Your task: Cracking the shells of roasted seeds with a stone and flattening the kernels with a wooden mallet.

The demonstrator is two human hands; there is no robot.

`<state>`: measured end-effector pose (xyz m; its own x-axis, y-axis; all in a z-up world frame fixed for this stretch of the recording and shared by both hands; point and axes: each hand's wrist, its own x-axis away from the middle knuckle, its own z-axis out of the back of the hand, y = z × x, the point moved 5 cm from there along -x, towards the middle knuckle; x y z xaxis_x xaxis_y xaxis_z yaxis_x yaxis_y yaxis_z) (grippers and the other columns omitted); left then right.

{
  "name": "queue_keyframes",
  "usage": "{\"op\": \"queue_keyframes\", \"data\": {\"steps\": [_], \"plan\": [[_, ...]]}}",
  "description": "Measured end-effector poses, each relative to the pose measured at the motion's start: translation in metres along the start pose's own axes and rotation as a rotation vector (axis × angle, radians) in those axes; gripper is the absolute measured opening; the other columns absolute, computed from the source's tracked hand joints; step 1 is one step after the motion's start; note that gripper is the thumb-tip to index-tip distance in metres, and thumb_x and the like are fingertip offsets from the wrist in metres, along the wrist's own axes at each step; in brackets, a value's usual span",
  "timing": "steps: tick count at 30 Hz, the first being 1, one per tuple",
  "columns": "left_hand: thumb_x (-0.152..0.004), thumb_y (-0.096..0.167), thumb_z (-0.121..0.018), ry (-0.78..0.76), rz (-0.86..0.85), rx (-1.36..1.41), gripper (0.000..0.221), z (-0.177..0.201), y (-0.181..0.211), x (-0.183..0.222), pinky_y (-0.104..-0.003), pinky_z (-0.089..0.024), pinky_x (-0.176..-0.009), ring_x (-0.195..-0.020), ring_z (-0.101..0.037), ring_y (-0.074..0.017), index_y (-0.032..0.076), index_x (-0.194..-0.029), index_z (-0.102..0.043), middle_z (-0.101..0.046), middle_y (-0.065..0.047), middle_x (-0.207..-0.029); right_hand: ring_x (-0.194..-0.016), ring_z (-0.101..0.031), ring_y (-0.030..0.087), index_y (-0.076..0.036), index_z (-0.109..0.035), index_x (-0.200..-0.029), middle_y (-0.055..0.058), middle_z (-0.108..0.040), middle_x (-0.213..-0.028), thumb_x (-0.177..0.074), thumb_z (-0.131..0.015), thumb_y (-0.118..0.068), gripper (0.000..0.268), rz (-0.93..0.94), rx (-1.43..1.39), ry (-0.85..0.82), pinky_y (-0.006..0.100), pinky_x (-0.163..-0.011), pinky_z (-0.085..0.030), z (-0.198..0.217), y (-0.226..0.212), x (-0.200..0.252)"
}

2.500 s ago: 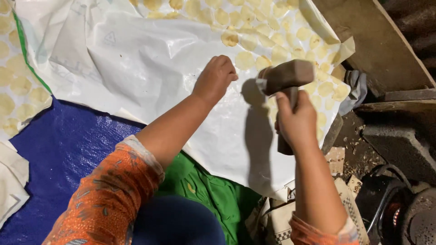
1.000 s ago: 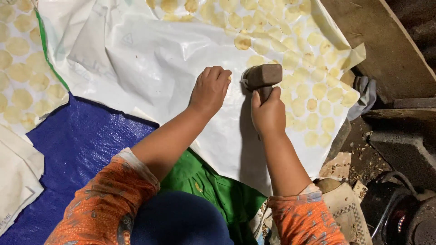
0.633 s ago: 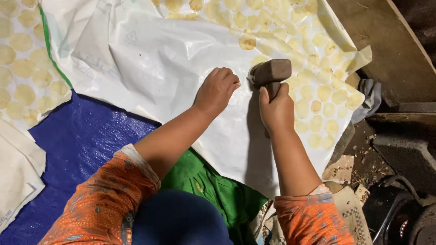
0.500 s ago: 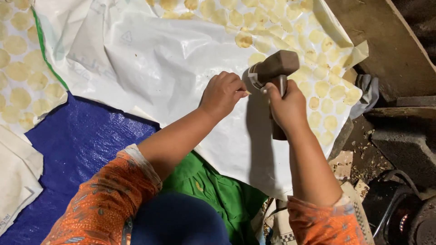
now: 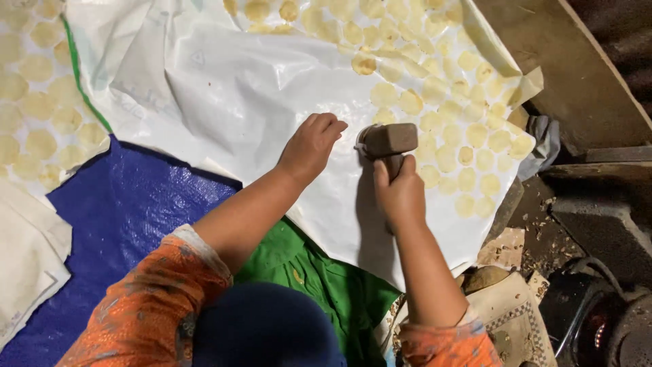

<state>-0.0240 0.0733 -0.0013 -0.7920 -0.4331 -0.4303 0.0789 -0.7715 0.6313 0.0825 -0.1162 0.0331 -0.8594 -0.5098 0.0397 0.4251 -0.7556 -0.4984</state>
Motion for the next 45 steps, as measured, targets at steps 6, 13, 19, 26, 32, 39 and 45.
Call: {"op": "queue_keyframes", "data": {"steps": [6,13,19,26,32,39,45], "plan": [[-0.093,-0.002,-0.063,0.008,-0.039,0.113,0.025,-0.017,0.013,-0.011,-0.040,-0.053,-0.086,-0.099,-0.062,-0.0297,0.013,-0.112,-0.065,-0.066,-0.006,-0.103,-0.043,-0.052,0.013,-0.002,-0.056,-0.099,0.005,-0.054,-0.062,-0.101,-0.064,-0.025,0.025,-0.231,-0.515,-0.065,0.031,-0.040,-0.043,0.072,-0.031,0.008],[-0.090,0.001,-0.066,-0.161,-0.049,0.209,0.040,-0.043,0.028,-0.021,-0.043,-0.051,-0.082,-0.095,-0.062,-0.0302,0.015,-0.127,-0.056,-0.065,-0.006,-0.093,-0.052,-0.056,0.014,-0.002,-0.046,-0.113,0.006,-0.057,-0.073,-0.113,-0.062,-0.008,0.017,0.186,-0.840,0.305,0.032,-0.047,-0.048,0.124,-0.056,0.032],[-0.088,-0.004,-0.058,0.023,-0.144,0.039,0.053,-0.038,0.022,-0.025,-0.044,-0.047,-0.097,-0.111,-0.059,-0.0336,0.005,-0.139,-0.050,-0.064,-0.013,-0.119,-0.089,-0.065,0.055,0.001,-0.051,-0.116,0.036,-0.068,-0.091,-0.094,-0.070,-0.036,0.047,-0.174,0.160,-0.027,0.058,-0.075,-0.052,-0.002,-0.018,0.015],[-0.092,0.017,-0.069,0.024,-0.010,0.025,0.033,0.015,0.015,-0.012,-0.045,-0.047,-0.091,-0.103,-0.058,-0.0343,0.004,-0.122,-0.063,-0.061,-0.015,-0.116,-0.068,-0.068,0.040,-0.001,-0.055,-0.107,0.024,-0.069,-0.078,-0.096,-0.069,-0.036,0.040,-0.157,-0.090,-0.117,0.049,-0.058,-0.053,0.022,-0.022,-0.009],[-0.088,-0.005,-0.060,-0.050,-0.086,0.075,0.033,0.005,-0.001,0.002,-0.039,-0.052,-0.093,-0.108,-0.059,-0.0302,0.004,-0.118,-0.071,-0.062,-0.009,-0.113,-0.052,-0.061,0.022,-0.001,-0.058,-0.102,0.012,-0.062,-0.068,-0.100,-0.069,-0.034,0.035,-0.175,-0.282,-0.090,0.039,-0.049,-0.049,0.070,-0.055,-0.002],[-0.088,-0.003,-0.062,-0.006,-0.105,0.085,0.028,-0.021,-0.006,-0.037,-0.040,-0.053,-0.094,-0.111,-0.060,-0.0296,0.008,-0.112,-0.069,-0.064,-0.008,-0.114,-0.055,-0.066,0.041,0.004,-0.058,-0.115,0.021,-0.066,-0.069,-0.094,-0.080,-0.031,0.046,0.081,0.185,0.136,0.044,-0.049,-0.048,0.001,-0.008,-0.002],[-0.087,0.001,-0.071,-0.106,0.130,0.243,0.050,-0.022,0.004,-0.048,-0.042,-0.051,-0.083,-0.097,-0.064,-0.0266,0.015,-0.133,-0.055,-0.068,0.000,-0.098,-0.044,-0.053,0.013,-0.004,-0.051,-0.101,0.003,-0.054,-0.062,-0.103,-0.064,-0.024,0.024,-0.158,-0.595,-0.081,0.032,-0.041,-0.044,0.081,-0.056,-0.008]]}}
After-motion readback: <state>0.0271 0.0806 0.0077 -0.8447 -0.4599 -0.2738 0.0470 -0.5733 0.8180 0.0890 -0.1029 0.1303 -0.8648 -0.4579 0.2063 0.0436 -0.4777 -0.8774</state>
